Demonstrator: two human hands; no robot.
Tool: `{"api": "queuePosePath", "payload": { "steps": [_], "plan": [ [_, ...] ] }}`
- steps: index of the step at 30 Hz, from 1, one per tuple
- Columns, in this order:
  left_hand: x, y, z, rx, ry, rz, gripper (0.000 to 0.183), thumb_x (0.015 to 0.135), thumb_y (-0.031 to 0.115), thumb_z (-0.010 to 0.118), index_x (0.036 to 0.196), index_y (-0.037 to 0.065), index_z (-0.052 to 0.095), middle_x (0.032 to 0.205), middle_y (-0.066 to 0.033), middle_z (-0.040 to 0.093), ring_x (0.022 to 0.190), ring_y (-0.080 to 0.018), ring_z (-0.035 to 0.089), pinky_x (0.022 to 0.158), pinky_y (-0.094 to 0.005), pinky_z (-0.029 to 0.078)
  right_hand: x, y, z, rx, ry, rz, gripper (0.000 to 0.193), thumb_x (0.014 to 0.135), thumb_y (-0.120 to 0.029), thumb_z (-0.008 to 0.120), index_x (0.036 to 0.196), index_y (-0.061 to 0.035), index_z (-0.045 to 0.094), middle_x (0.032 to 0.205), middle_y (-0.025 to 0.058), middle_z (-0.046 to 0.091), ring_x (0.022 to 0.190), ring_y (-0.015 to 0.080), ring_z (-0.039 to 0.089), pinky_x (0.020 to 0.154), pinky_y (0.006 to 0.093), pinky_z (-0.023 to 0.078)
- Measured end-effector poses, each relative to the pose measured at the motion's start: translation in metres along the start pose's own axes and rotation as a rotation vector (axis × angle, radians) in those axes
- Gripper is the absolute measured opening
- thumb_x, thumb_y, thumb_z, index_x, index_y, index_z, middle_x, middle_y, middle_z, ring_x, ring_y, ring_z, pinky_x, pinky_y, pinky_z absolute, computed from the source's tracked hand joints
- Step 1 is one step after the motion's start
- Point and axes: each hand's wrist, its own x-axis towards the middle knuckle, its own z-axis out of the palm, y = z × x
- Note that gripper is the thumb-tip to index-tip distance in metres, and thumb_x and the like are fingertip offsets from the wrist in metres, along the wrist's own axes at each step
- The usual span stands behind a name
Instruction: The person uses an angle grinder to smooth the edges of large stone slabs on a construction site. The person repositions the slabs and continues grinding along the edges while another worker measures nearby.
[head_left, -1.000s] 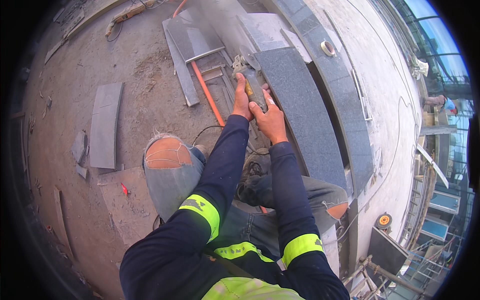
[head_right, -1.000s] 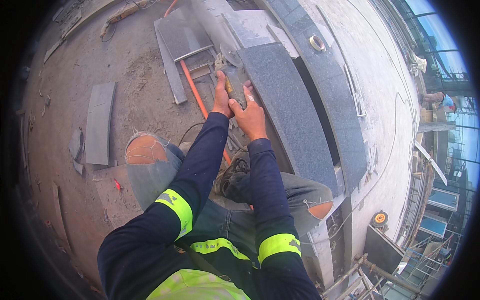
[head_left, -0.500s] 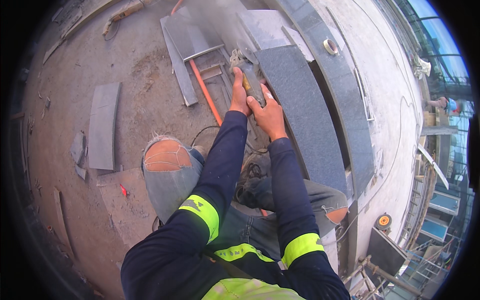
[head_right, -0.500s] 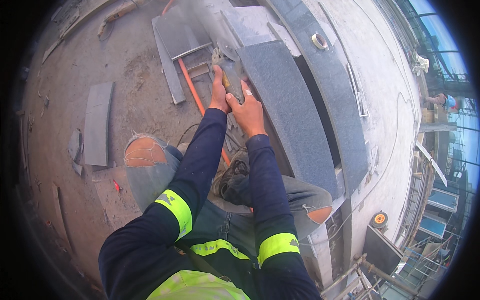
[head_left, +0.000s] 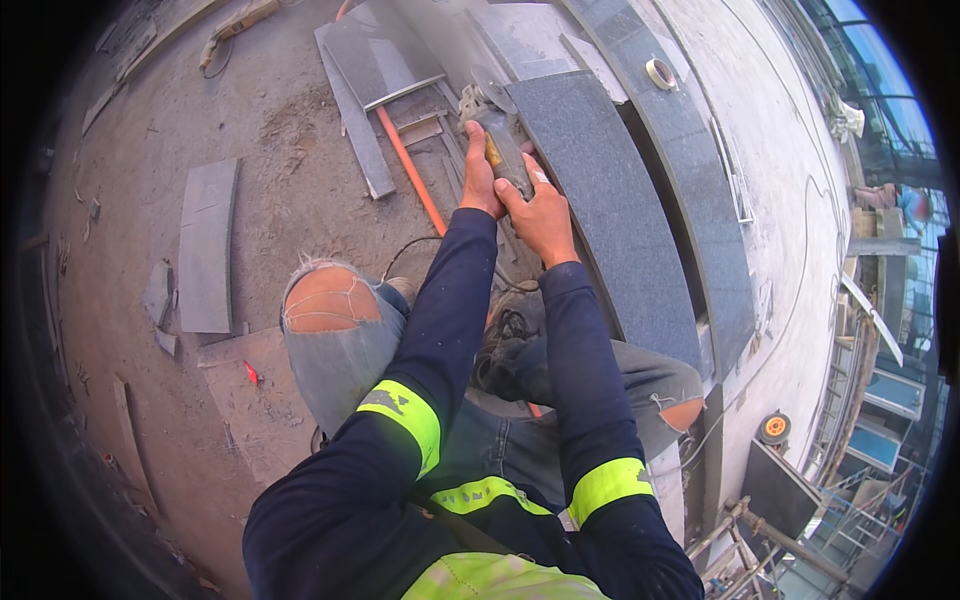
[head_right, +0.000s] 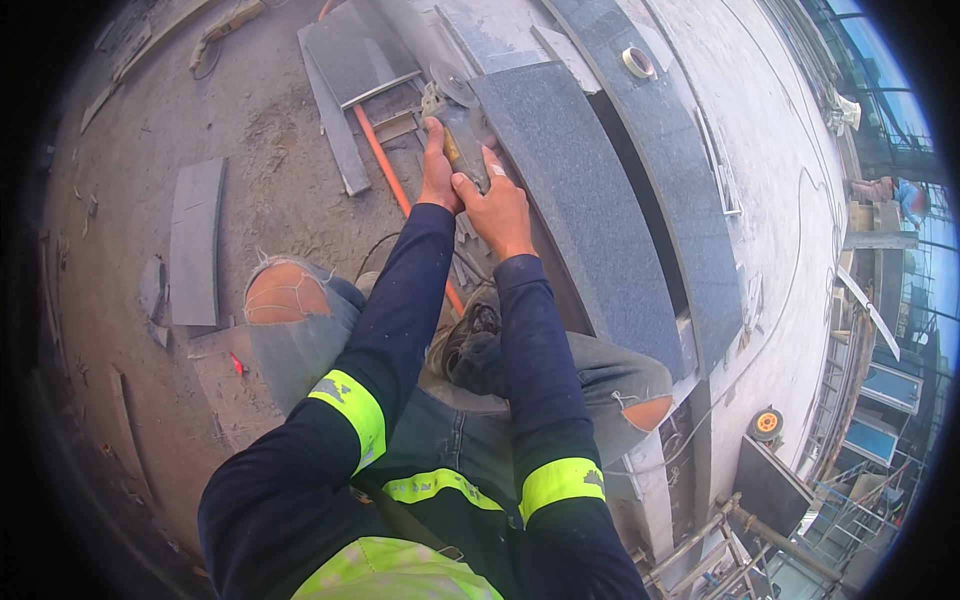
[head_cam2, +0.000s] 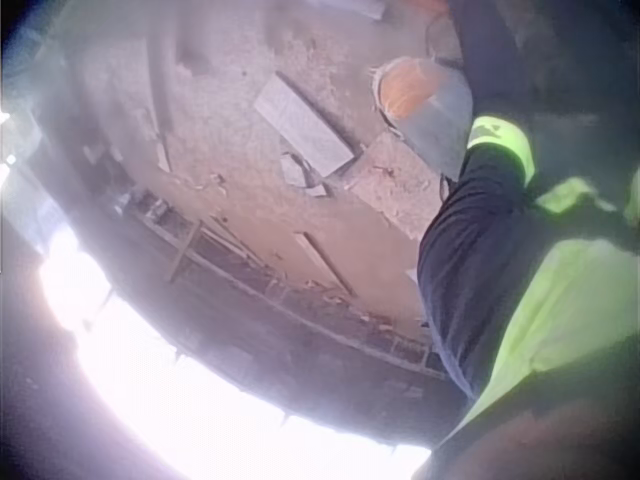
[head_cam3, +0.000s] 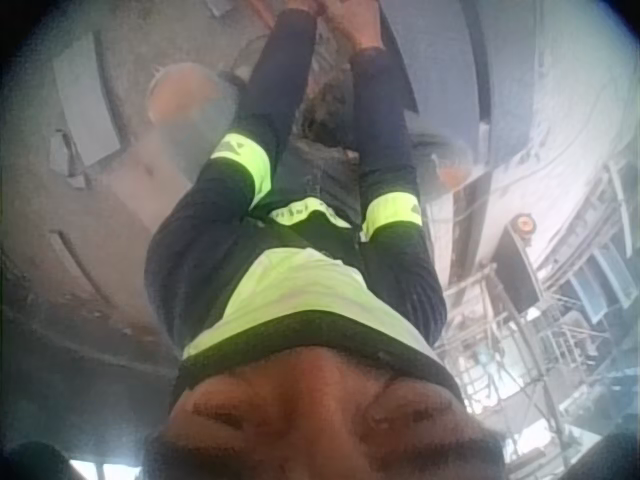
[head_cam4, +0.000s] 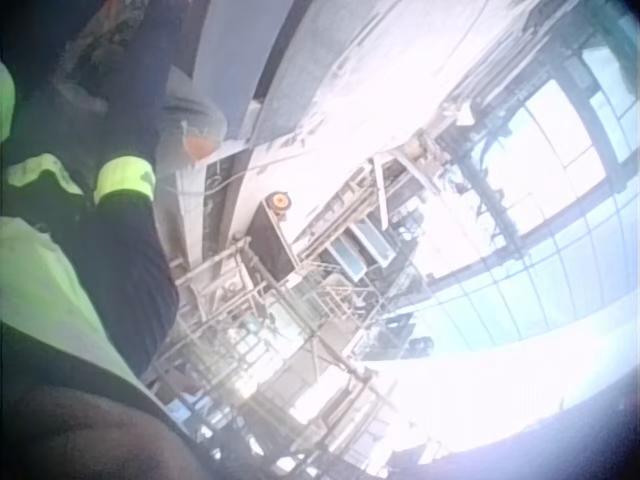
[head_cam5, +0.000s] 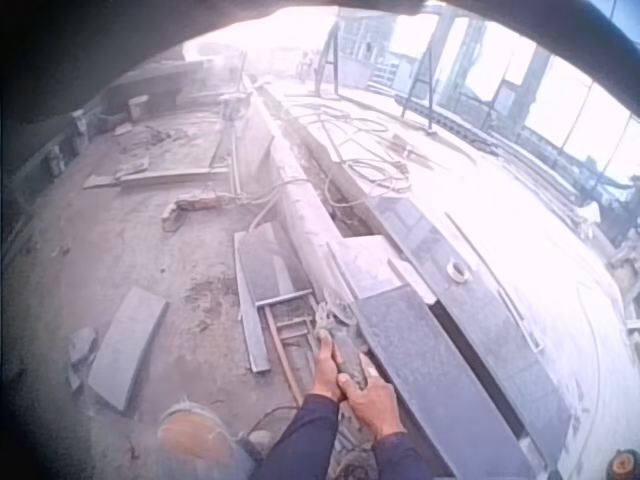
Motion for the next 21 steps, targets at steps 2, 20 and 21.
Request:
{"api": "queuePosePath", "payload": {
  "steps": [2, 20, 21],
  "plan": [
    [0.005, 0.0, -0.01, -0.003, -0.059, -0.021, 0.103, 0.103, 0.088, 0.041, 0.153, -0.002, 0.048, 0.124, -0.0266, 0.067, 0.098, -0.03, 0.075, 0.087, -0.0469, 0.066, -0.002, -0.002, 0.0, -0.004, 0.003, -0.004, 0.079, 0.098, -0.053, 0.072, 0.162, -0.0099, 0.055, 0.129, 0.0332, 0.075, 0.124, 0.0494, 0.072, 0.106, 0.0512, 0.056],
    [0.006, -0.008, -0.017, -0.01, -0.072, -0.031, 0.106, 0.101, 0.089, 0.041, 0.158, -0.001, 0.047, 0.127, -0.0286, 0.066, 0.099, -0.0301, 0.075, 0.086, -0.0475, 0.066, -0.009, -0.002, -0.001, -0.005, 0.019, 0.005, 0.078, 0.097, -0.051, 0.074, 0.161, -0.0088, 0.057, 0.128, 0.0316, 0.076, 0.123, 0.0486, 0.072, 0.106, 0.0502, 0.056],
    [0.01, -0.007, -0.024, -0.015, -0.111, -0.038, 0.107, 0.101, 0.089, 0.042, 0.159, 0.0, 0.045, 0.131, -0.0298, 0.065, 0.1, -0.0304, 0.075, 0.087, -0.0479, 0.066, -0.008, -0.004, 0.0, -0.008, 0.015, -0.001, 0.078, 0.097, -0.051, 0.074, 0.161, -0.0089, 0.057, 0.128, 0.0316, 0.076, 0.123, 0.0486, 0.072, 0.106, 0.0503, 0.056]
  ]
}}
